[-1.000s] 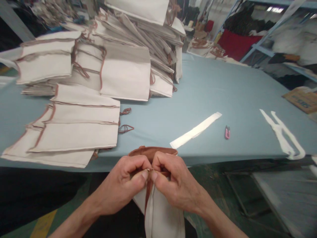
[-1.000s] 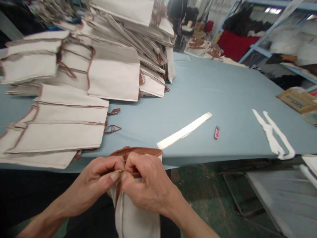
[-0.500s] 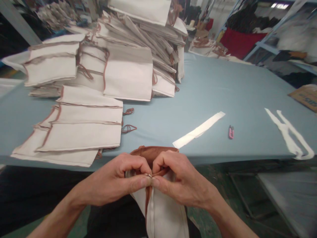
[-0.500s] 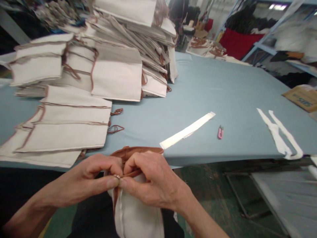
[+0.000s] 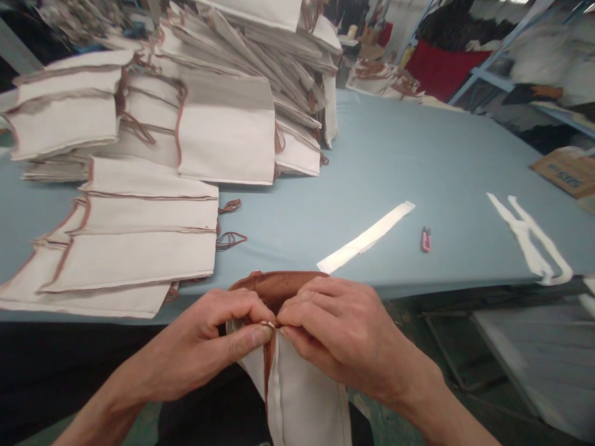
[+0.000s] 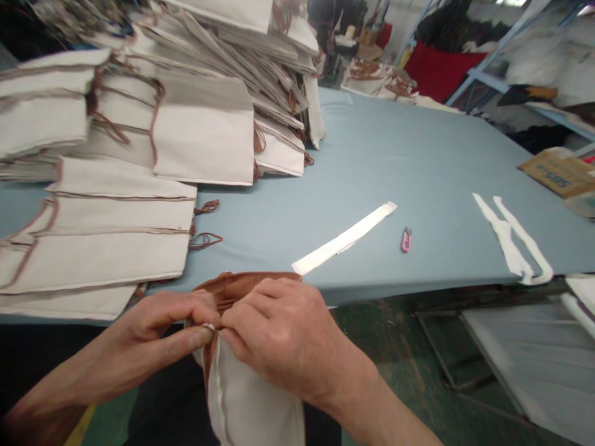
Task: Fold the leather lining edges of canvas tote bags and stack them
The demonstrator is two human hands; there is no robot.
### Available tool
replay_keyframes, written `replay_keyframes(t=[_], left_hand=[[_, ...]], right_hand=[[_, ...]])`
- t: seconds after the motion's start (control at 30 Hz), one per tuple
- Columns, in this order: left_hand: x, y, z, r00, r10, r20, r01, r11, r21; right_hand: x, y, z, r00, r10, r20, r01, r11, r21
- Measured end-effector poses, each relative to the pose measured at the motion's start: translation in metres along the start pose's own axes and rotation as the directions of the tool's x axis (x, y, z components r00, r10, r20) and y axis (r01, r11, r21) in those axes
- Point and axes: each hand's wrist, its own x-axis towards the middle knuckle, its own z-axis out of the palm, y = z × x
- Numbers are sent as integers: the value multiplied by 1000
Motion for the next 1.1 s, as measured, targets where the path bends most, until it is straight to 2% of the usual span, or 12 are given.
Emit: replay_keyframes(t=[0.23, 0.33, 0.47, 0.53, 0.63, 0.73, 0.87, 0.97, 1.1], left_hand=[[0, 1, 5, 998, -57, -27, 58, 997, 46], [1, 4, 7, 999, -49, -19, 50, 997, 64], [3, 7, 9, 999, -49, -23, 50, 996, 77], [3, 7, 10, 997, -72, -28, 73, 995, 63], [3, 6, 11, 994, -111, -9, 112, 993, 38], [2, 6, 12, 990, -138, 6, 137, 988, 67], [3, 8, 11, 985, -171, 29, 167, 980, 109], [5, 9, 10, 977, -204, 64, 194, 972, 130], [7, 9, 13, 972, -225, 61, 213, 963, 165]], right_hand=[[-6, -1, -2, 996, -29, 79, 47, 971, -236], [-6, -3, -1, 996, -26, 87, 44, 975, -216], [-5, -2, 3, 1000, -13, 15, 16, 982, -186], [-4, 1, 6, 1000, 17, -23, -20, 992, -125], [-4, 6, 8, 991, 125, -37, -120, 986, 118], [-2, 9, 9, 969, 245, 34, -243, 915, 321], [0, 12, 11, 947, 293, 133, -322, 849, 420], [2, 12, 12, 950, 272, 155, -312, 866, 391], [2, 6, 10, 974, 192, 121, -210, 965, 156]])
